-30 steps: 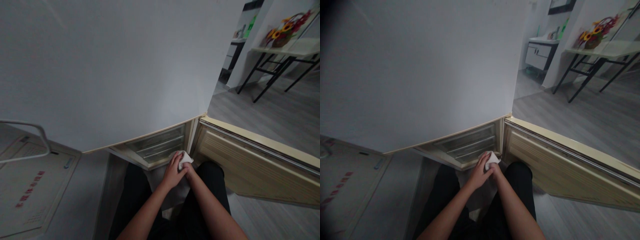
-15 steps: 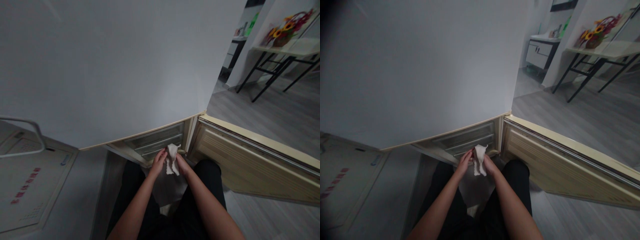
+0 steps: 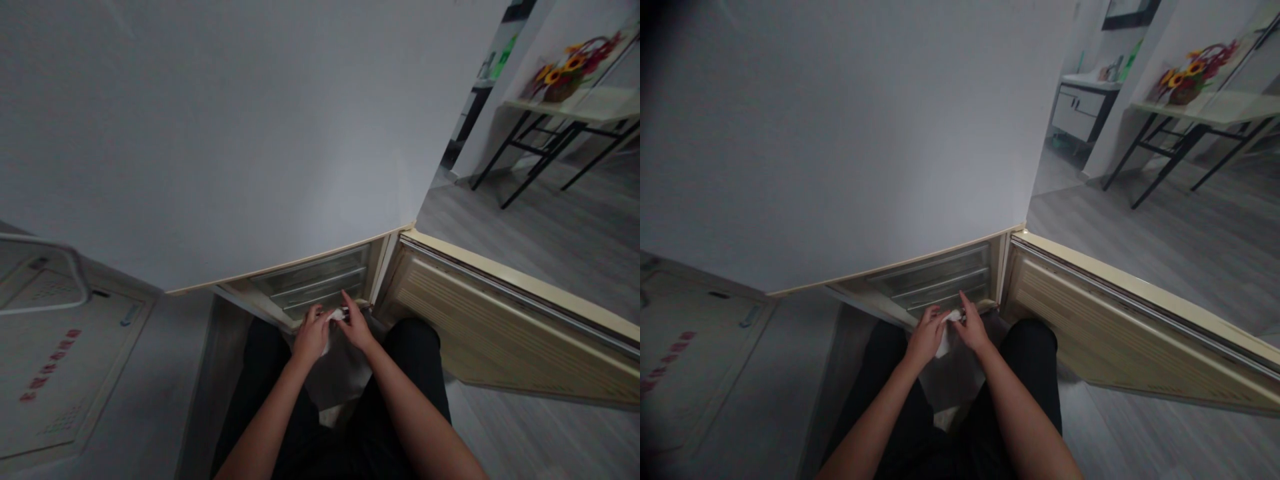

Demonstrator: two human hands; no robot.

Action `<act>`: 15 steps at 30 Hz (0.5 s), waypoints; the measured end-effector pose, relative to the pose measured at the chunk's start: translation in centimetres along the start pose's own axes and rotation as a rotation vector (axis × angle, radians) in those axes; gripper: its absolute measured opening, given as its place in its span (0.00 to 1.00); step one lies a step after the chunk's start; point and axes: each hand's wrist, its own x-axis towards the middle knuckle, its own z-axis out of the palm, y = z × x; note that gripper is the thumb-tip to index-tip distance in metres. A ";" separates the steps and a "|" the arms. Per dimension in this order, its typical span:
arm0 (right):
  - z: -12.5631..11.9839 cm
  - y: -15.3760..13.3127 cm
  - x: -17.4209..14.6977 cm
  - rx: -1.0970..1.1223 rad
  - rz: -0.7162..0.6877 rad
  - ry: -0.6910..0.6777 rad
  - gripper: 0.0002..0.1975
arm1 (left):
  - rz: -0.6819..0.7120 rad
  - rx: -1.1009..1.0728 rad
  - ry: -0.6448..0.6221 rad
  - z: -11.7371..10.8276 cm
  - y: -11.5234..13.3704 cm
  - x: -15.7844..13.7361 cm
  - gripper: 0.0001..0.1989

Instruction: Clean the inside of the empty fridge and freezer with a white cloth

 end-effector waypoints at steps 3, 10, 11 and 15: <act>-0.4 -0.6 0.3 -0.055 -0.100 -0.015 0.12 | 0.002 0.047 -0.077 -0.4 -0.2 -0.2 0.17; -1.0 -1.8 0.4 -0.166 -0.073 0.462 0.08 | -0.154 0.003 0.007 0.2 -2.0 -0.1 0.12; -0.8 -1.9 0.1 -0.173 -0.098 0.447 0.07 | -0.158 0.005 0.017 0.1 -2.0 0.0 0.13; 2.0 -1.8 -1.1 -0.058 -0.102 -0.063 0.05 | -0.147 0.017 0.004 -0.5 -0.8 0.0 0.13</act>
